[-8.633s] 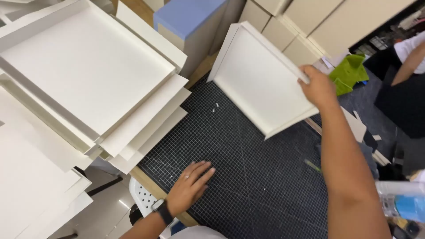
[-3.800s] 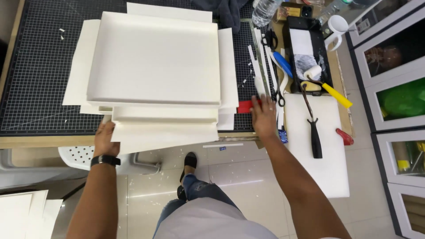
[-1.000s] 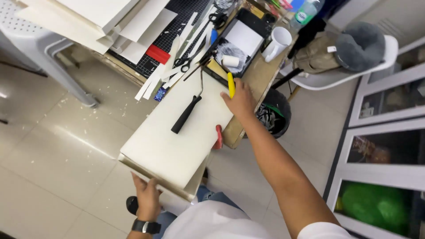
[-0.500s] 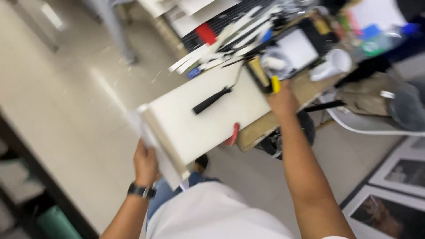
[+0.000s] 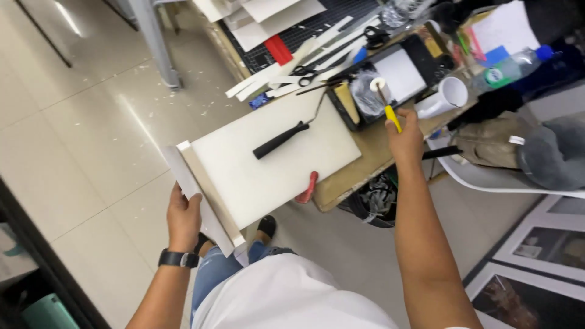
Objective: The person picks up a white rectangular panel and uses a small roller to apply a substance to its surface. They then use a red plastic scraper to smooth the applied layer across the panel. The person repeats this process on a second panel, rolling and scraping each one before setting it aside.
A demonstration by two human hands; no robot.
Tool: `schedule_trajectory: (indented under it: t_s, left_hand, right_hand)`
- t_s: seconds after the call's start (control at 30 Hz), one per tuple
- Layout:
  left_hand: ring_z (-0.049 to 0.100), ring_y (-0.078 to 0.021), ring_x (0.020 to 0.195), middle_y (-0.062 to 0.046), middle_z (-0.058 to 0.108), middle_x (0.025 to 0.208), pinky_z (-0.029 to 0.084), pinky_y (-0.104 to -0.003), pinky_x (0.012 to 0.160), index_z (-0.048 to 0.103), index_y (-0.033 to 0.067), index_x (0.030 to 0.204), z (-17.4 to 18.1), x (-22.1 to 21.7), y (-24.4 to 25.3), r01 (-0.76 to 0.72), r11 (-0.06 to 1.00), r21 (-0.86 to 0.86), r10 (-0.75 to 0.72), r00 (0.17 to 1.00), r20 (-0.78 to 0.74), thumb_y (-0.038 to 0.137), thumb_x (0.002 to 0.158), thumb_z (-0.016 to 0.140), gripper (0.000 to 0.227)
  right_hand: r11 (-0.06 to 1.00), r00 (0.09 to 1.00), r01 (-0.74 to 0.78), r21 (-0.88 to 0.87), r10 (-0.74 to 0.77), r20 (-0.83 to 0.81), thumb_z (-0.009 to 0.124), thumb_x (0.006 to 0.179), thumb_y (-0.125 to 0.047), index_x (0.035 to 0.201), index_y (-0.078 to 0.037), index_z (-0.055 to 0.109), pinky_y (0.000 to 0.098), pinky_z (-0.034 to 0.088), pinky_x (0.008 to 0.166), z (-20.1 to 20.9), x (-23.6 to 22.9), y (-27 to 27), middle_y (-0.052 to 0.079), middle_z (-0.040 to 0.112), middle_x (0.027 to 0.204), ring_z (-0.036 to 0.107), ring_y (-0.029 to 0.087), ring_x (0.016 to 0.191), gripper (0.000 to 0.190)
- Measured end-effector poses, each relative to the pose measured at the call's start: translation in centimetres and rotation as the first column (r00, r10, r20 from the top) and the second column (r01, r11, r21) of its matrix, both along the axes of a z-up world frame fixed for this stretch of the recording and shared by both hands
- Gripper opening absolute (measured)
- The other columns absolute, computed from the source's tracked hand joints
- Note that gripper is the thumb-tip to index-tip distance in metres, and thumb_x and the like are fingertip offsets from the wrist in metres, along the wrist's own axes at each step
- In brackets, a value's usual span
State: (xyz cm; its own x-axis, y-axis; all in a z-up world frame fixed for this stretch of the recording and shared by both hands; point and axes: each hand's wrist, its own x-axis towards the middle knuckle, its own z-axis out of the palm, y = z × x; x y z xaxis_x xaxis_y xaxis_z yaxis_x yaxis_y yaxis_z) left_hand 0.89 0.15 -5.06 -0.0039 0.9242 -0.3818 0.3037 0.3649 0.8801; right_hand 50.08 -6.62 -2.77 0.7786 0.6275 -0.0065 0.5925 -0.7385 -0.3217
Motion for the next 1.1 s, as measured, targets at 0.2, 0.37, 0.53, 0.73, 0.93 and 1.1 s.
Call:
schedule_trajectory:
  t_s: [0.2, 0.37, 0.53, 0.73, 0.93, 1.1]
  left_hand:
    - [0.043, -0.0511, 0.138, -0.04, 0.044, 0.149, 0.041, -0.06, 0.107, 0.035, -0.0019, 0.158, 0.0, 0.0, -1.1, 0.005, 0.991, -0.134, -0.008, 1.0, -0.017, 0.017, 0.097, 0.068, 0.072]
    - [0.056, -0.0441, 0.128, -0.025, 0.057, 0.145, 0.052, -0.054, 0.096, 0.046, -0.0002, 0.155, -2.7, -0.6, -1.4, 0.049, 0.99, -0.135, -0.06, 0.995, -0.084, 0.016, 0.097, 0.066, 0.064]
    - [0.057, -0.034, 0.126, -0.016, 0.051, 0.152, 0.05, -0.047, 0.097, 0.039, 0.0056, 0.158, -2.1, -0.1, -0.8, 0.022, 0.971, -0.236, -0.049, 0.993, -0.109, 0.024, 0.095, 0.063, 0.07]
    - [0.036, -0.0165, 0.072, -0.001, 0.041, 0.103, 0.036, -0.034, 0.071, 0.037, 0.01, 0.122, -2.7, 0.1, -0.9, -0.014, 0.963, -0.268, -0.016, 0.994, -0.11, 0.025, 0.096, 0.06, 0.038]
    - [0.038, -0.0183, 0.07, -0.004, 0.044, 0.086, 0.038, -0.036, 0.07, 0.055, 0.0053, 0.121, -2.4, 0.3, -0.8, 0.005, 0.97, -0.243, -0.043, 0.987, -0.154, 0.023, 0.098, 0.06, 0.03]
    - [0.026, -0.0165, 0.065, 0.0, 0.025, 0.072, 0.028, -0.034, 0.063, 0.033, 0.0112, 0.081, -2.2, 0.4, -1.0, -0.025, 0.976, -0.214, -0.003, 0.992, -0.13, 0.019, 0.097, 0.059, 0.032]
  right_hand:
    - [0.903, 0.807, 0.222, 0.369, 0.042, -0.589, 0.076, 0.098, -0.023, 0.133, -0.005, 0.051, 0.0192, 0.054, 0.043, 0.8, 5.3, -1.8, 0.005, 0.066, 0.076, 0.059, 0.008, 0.052, 0.047]
    - [0.991, 0.749, 0.071, 0.115, 0.023, -0.662, 0.064, 0.102, -0.033, 0.129, 0.003, 0.057, 0.021, 0.055, 0.042, 2.1, 8.7, -1.6, 0.016, 0.074, 0.093, 0.061, 0.01, 0.054, 0.045]
    - [0.955, 0.964, -0.146, -0.258, 0.078, -0.256, 0.062, 0.101, -0.031, 0.119, -0.016, 0.072, 0.034, 0.053, 0.053, 7.0, 10.6, 1.5, 0.01, 0.075, 0.078, 0.068, 0.019, 0.06, 0.025]
    - [0.917, 0.985, -0.142, -0.373, 0.093, -0.147, 0.069, 0.096, -0.042, 0.118, -0.027, 0.079, 0.0397, 0.044, 0.061, 7.2, 11.3, 3.8, 0.004, 0.076, 0.086, 0.065, 0.023, 0.07, 0.028]
    - [0.923, 0.966, -0.258, -0.285, 0.255, -0.049, 0.064, 0.1, -0.045, 0.126, -0.025, 0.076, 0.045, 0.05, 0.067, 5.0, 12.4, 7.0, 0.007, 0.076, 0.111, 0.07, 0.03, 0.089, 0.036]
    - [0.887, 0.978, -0.21, -0.411, 0.186, -0.099, 0.07, 0.096, -0.046, 0.117, -0.026, 0.081, 0.0383, 0.047, 0.063, 8.4, 12.4, 6.0, 0.005, 0.077, 0.079, 0.068, 0.019, 0.075, 0.031]
